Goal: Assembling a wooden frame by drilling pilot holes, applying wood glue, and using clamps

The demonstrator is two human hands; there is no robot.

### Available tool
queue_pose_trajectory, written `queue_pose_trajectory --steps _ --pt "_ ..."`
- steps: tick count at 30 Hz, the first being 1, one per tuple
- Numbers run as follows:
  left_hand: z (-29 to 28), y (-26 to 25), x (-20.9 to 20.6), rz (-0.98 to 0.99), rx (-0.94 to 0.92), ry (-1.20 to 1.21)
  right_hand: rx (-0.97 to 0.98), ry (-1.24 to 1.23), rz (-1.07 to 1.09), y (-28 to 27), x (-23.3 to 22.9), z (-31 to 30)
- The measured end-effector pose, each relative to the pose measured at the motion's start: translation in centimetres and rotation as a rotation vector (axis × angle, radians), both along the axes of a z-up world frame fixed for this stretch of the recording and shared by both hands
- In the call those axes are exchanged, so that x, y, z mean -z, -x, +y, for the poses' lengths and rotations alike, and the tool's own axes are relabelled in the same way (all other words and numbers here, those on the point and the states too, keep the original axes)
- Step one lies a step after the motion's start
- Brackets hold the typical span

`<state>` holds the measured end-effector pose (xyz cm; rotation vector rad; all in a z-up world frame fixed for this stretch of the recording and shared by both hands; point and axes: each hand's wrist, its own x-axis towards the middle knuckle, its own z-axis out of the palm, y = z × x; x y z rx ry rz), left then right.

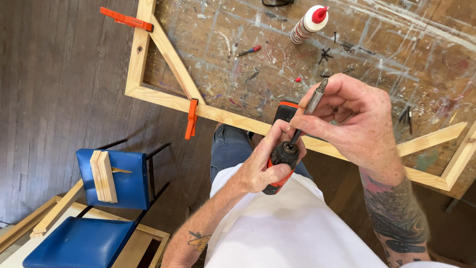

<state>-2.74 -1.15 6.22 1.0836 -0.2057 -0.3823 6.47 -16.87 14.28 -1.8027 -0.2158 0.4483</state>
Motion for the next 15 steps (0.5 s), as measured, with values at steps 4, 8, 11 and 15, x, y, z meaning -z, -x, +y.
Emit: queue_pose_trajectory --steps 4,8,11,15 --pt "-0.3 0.1 0.3 -0.01 -0.006 0.059 -0.057 0.016 0.023 -0.3 -0.7 -0.1" --pt "-0.2 0.1 0.3 -0.031 -0.005 0.005 -0.172 0.019 0.0 -0.4 -0.6 -0.1" --pt "-0.3 -0.2 0.2 -0.023 -0.011 0.007 -0.187 0.04 0.008 -0.2 -0.1 -0.2" --pt "-0.3 -0.8 -0.4 0.01 -0.044 -0.007 -0.111 0.035 0.05 0.6 0.7 -0.1"
